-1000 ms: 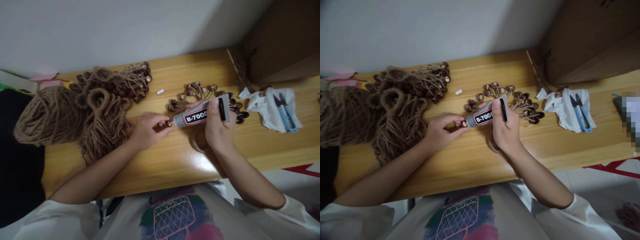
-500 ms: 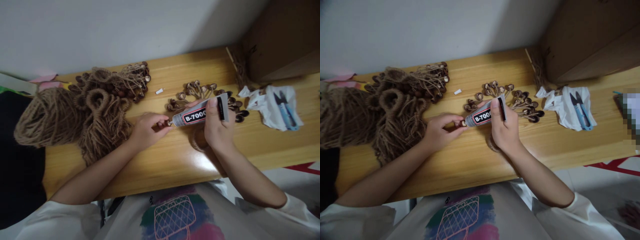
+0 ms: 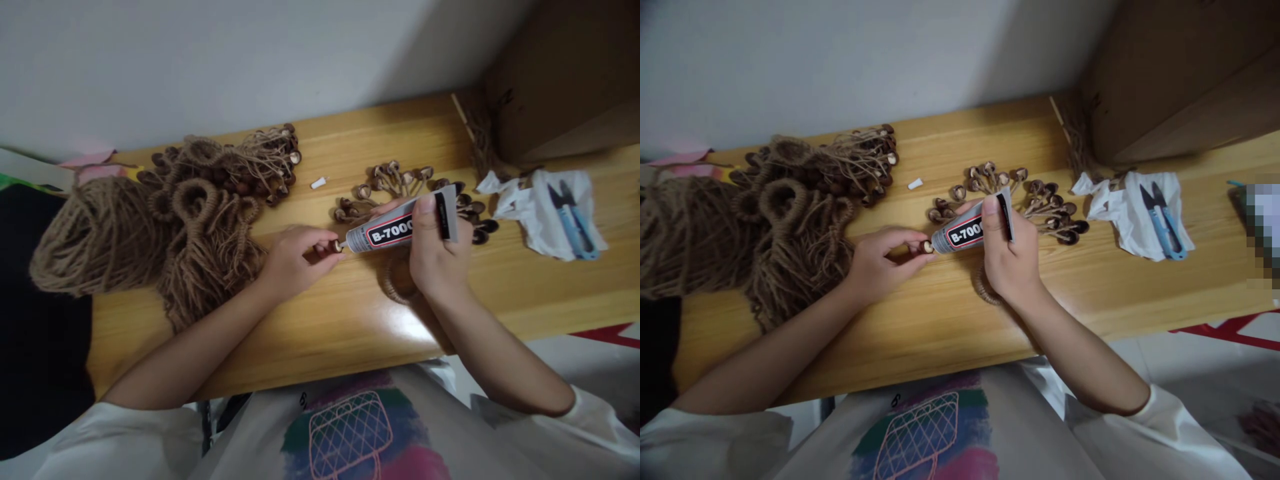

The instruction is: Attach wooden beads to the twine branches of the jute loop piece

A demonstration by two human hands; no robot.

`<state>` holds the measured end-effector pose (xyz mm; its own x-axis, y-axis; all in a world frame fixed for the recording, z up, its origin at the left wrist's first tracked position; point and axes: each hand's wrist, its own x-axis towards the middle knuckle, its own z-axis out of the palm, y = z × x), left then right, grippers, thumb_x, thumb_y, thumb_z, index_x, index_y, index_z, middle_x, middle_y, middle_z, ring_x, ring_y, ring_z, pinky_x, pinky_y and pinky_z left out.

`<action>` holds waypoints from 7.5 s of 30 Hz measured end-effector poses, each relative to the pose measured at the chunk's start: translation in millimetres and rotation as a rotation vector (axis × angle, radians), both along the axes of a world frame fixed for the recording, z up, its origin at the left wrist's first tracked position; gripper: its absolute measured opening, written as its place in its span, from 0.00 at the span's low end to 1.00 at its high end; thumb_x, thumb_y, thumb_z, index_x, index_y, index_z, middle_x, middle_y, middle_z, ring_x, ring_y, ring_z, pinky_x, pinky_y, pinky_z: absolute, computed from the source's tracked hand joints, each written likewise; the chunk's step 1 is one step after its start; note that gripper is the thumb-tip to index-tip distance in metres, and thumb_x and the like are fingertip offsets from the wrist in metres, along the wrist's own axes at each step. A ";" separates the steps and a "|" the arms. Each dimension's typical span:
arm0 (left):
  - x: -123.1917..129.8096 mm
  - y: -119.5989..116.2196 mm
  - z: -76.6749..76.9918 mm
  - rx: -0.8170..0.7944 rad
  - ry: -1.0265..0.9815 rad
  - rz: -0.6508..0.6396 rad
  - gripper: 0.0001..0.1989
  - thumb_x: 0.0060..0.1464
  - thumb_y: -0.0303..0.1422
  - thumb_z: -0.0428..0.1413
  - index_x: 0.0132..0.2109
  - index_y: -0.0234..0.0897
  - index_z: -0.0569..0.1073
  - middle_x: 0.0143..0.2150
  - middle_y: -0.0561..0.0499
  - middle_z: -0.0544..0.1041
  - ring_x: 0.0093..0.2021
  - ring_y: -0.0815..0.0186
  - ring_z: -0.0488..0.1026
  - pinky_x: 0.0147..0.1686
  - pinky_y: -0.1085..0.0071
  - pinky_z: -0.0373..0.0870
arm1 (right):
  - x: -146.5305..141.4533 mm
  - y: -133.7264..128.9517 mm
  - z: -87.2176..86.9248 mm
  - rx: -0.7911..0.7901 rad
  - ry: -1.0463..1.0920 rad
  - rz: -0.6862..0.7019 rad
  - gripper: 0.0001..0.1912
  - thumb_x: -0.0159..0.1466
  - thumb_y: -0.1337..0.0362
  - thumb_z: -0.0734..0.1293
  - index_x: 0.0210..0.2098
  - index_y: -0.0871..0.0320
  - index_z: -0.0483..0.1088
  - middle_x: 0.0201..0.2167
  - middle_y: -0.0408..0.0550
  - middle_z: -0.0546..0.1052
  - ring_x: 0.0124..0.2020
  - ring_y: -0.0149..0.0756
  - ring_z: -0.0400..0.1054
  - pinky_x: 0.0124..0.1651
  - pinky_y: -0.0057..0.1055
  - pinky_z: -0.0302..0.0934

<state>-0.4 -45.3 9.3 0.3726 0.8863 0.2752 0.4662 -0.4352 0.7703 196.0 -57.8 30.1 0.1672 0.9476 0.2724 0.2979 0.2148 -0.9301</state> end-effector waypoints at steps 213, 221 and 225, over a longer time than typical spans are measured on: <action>2.7 5.3 45.9 0.308 0.453 0.218 0.04 0.59 0.30 0.55 0.37 0.34 0.74 0.33 0.47 0.78 0.35 0.62 0.73 0.37 0.68 0.68 | 11.7 24.8 26.2 -0.581 1.117 0.113 0.23 0.65 0.52 0.59 0.19 0.56 0.69 0.19 0.48 0.76 0.29 0.39 0.75 0.46 0.39 0.71; 12.1 -37.2 39.8 0.474 0.073 0.239 0.04 0.58 0.25 0.57 0.41 0.36 0.73 0.35 0.50 0.78 0.36 0.69 0.75 0.37 0.73 0.73 | 13.8 23.7 16.6 -0.510 1.027 0.149 0.22 0.65 0.51 0.59 0.20 0.55 0.70 0.20 0.46 0.76 0.30 0.38 0.75 0.42 0.38 0.72; 12.7 -44.3 40.2 0.590 0.062 0.168 0.08 0.55 0.23 0.60 0.42 0.36 0.72 0.36 0.51 0.79 0.35 0.69 0.75 0.35 0.72 0.73 | 13.6 21.0 12.8 -0.414 0.930 0.223 0.22 0.64 0.48 0.62 0.21 0.55 0.72 0.21 0.45 0.76 0.32 0.39 0.75 0.46 0.39 0.70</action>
<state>12.3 -89.6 49.4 0.2717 0.6389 0.7197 0.6016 -0.6965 0.3911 209.6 -36.8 42.9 -0.0453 0.9727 -0.2276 -0.5816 -0.2109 -0.7857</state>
